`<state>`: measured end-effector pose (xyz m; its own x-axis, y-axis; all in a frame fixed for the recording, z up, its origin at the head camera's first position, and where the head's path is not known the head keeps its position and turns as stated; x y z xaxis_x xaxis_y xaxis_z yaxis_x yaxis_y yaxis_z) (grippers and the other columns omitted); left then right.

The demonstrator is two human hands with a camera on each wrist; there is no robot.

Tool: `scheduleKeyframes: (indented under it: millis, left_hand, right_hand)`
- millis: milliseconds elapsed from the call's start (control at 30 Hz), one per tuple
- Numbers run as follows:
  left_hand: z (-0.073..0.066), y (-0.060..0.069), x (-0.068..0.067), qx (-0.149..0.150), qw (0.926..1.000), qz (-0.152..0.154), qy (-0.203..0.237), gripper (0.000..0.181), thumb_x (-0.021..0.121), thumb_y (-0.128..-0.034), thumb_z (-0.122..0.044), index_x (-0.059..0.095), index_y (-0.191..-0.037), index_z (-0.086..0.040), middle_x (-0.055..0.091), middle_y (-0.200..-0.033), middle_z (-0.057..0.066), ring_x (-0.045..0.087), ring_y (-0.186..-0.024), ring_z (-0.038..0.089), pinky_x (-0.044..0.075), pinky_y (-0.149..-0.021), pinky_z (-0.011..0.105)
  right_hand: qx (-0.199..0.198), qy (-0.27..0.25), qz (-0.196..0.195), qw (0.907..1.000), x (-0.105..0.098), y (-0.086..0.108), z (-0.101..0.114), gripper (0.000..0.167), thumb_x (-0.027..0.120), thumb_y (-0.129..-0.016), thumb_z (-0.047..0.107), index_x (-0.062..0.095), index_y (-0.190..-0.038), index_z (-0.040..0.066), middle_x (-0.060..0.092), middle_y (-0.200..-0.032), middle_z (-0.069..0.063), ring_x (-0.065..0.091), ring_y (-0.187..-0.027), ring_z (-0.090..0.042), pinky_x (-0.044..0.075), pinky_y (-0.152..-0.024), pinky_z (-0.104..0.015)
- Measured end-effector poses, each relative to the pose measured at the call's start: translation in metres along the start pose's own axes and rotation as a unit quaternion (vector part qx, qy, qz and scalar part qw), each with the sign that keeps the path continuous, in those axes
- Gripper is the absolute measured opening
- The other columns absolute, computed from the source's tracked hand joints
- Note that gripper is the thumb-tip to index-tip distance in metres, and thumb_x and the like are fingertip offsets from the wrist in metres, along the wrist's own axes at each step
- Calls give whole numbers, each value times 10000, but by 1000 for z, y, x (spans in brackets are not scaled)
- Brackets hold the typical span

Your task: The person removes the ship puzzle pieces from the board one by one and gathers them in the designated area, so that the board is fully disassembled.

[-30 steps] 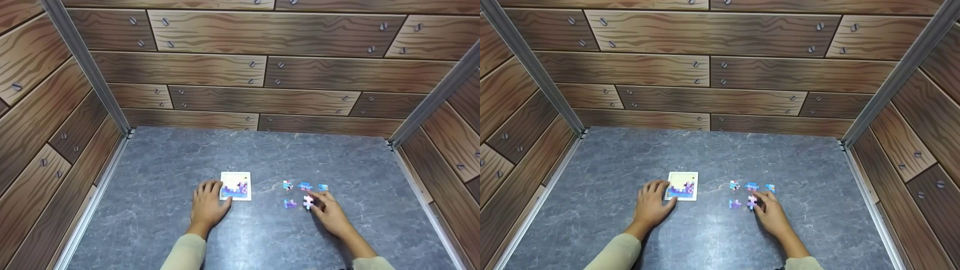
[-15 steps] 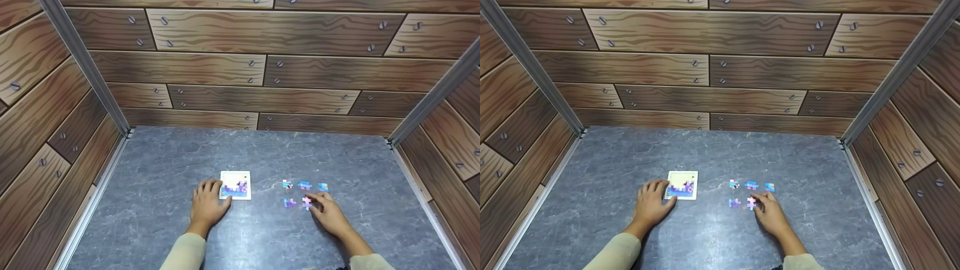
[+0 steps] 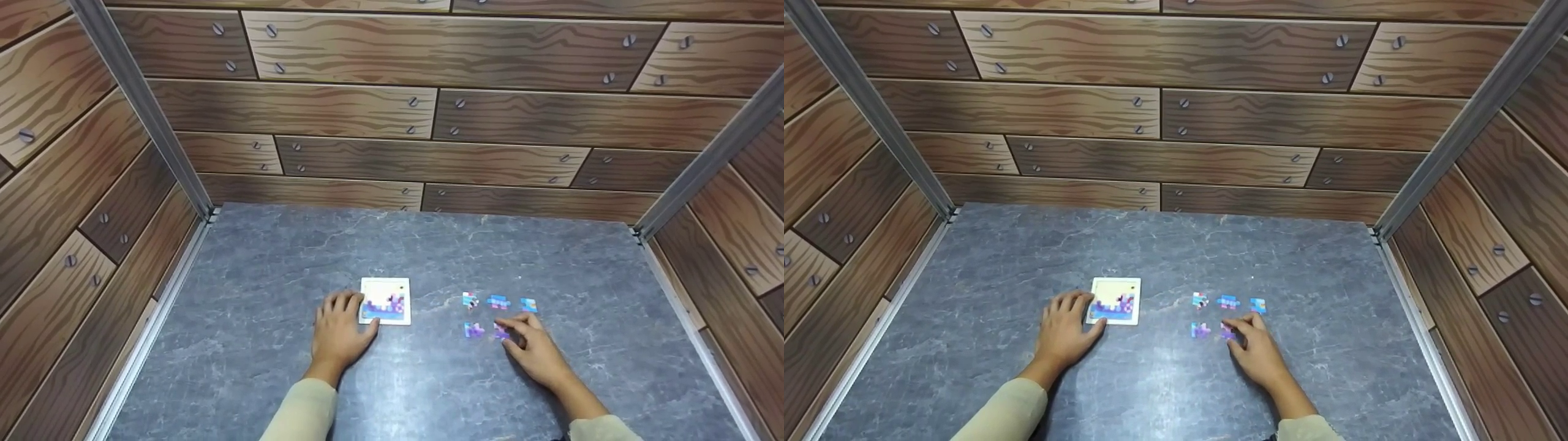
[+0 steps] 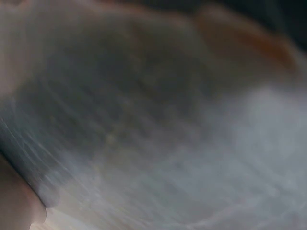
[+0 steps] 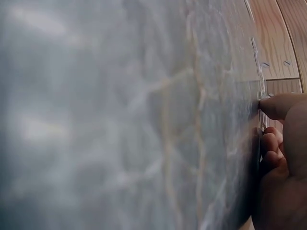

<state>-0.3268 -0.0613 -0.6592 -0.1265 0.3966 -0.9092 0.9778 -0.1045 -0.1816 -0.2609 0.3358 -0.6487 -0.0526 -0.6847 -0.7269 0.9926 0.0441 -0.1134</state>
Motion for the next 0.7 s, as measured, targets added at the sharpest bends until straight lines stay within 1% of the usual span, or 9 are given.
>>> scheduleKeyframes:
  millis: [267, 600, 700]
  left_hand:
    - [-2, 1, -3, 75, 9998, -103, 143, 630, 657, -974, -649, 646, -1449, -235, 610, -1495, 25, 512, -1442, 346, 415, -1182, 621]
    - [-1, 0, 0, 64, 9999, -69, 62, 636, 647, -970, -665, 649, -1442, -239, 613, -1495, 26, 508, -1448, 347, 411, -1192, 615]
    - [0, 0, -1, 54, 10000, -55, 38, 639, 645, -967, -672, 647, -1444, -245, 613, -1496, 22, 507, -1452, 343, 407, -1198, 616]
  right_hand:
    - [55, -96, -49, 9999, -2, 1, 0, 397, 764, -963, -7, 744, -1355, 56, 599, -1289, -99, 455, -770, -3, 420, -708, -215]
    - [69, -239, -123, 9996, -3, 0, -1, 402, 771, -955, -12, 754, -1341, 100, 608, -1283, -96, 460, -754, -10, 420, -692, -207]
    - [115, -322, -74, 9994, -3, 0, -1, 409, 768, -959, -9, 749, -1348, 116, 597, -1277, -95, 464, -765, -18, 420, -702, -204]
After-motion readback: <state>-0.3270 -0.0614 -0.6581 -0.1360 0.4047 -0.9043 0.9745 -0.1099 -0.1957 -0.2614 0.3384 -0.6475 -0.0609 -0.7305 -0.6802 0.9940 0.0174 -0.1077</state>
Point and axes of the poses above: each hand's wrist, its own y-axis away from the middle knuckle, its own x-axis out of the palm, z = x × y, the point moved 8 cm from there along -y, towards the middle knuckle
